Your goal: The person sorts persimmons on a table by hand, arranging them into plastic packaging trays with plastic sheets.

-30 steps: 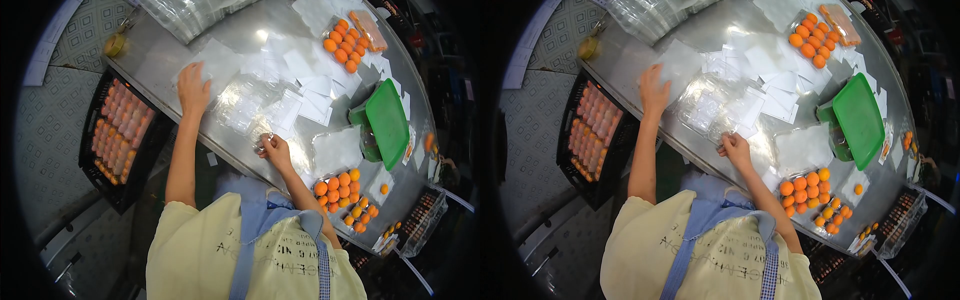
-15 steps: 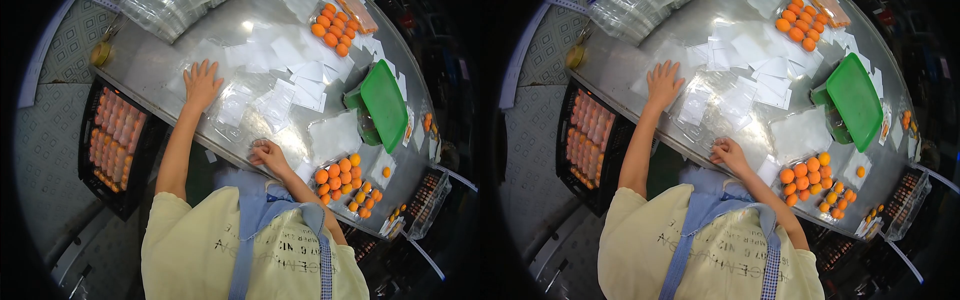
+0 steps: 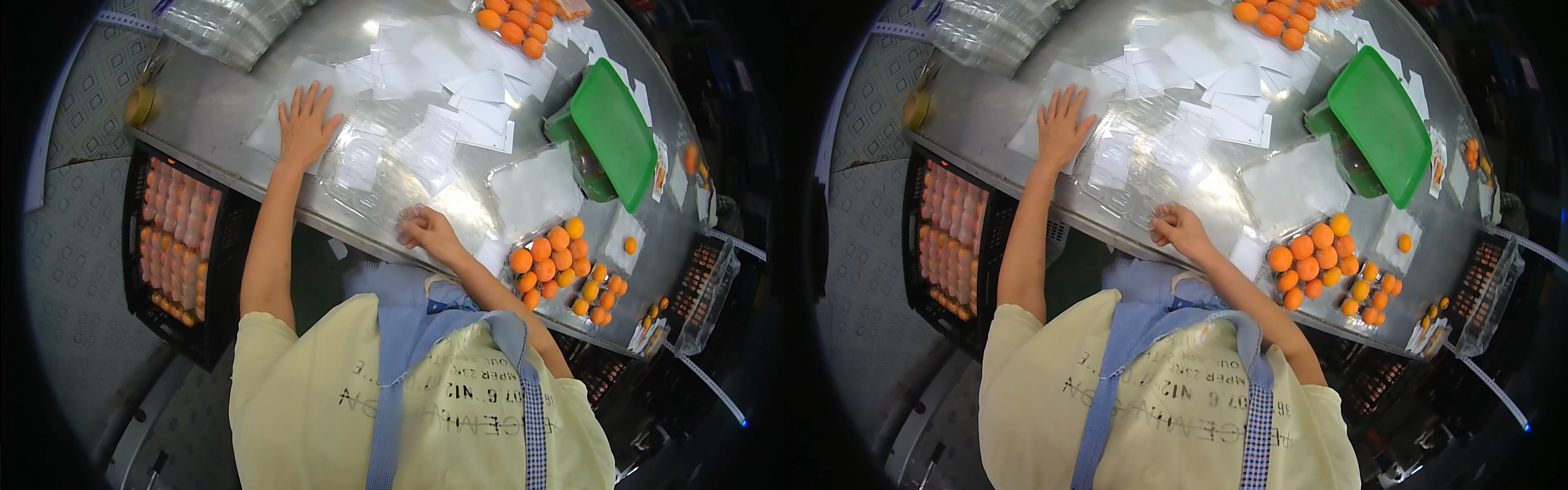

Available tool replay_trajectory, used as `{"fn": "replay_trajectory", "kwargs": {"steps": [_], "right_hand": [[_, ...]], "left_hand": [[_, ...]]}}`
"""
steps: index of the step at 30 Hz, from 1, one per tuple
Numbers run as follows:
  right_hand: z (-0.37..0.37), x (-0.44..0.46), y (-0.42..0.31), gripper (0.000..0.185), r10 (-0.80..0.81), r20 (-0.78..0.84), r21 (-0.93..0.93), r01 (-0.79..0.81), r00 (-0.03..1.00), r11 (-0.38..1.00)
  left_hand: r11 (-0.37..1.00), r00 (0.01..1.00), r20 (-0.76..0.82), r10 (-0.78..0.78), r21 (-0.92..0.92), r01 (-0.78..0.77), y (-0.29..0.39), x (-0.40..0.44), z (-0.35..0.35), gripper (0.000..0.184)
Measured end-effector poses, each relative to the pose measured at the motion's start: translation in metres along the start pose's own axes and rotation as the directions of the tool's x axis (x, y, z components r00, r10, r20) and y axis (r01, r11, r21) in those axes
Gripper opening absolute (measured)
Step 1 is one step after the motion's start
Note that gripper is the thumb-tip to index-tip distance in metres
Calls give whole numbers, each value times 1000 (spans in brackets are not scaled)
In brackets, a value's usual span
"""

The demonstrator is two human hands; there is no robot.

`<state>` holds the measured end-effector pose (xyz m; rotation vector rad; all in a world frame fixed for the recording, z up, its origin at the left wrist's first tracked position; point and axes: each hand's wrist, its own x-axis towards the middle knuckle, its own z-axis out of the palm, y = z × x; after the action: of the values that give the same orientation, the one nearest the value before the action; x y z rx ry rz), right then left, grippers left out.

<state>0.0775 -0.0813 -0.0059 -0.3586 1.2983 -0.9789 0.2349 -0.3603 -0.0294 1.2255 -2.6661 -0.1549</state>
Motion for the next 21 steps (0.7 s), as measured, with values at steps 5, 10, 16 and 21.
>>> {"fn": "replay_trajectory", "kwargs": {"steps": [5, 10, 16, 21], "right_hand": [[-2, -3, -2, 30, 13, -3, -52, -13, 1000, 999], [-3, -5, 5, 29, 26, 11, -75, -25, 1000, 997], [-14, -30, 12, 32, 77, 74, -318, -50, 994, 947], [-41, -92, -16, 29, -171, 51, -526, 172, 984, 833]], "left_hand": [[997, 979, -202, 28, -66, -42, 39, -4, -30, 54], [936, 985, -136, 107, -321, -147, 121, -37, -32, 49], [932, 983, -106, 153, -315, -179, 140, -49, 3, 42], [908, 962, -95, 254, -319, -271, 131, -42, -2, 36]]}}
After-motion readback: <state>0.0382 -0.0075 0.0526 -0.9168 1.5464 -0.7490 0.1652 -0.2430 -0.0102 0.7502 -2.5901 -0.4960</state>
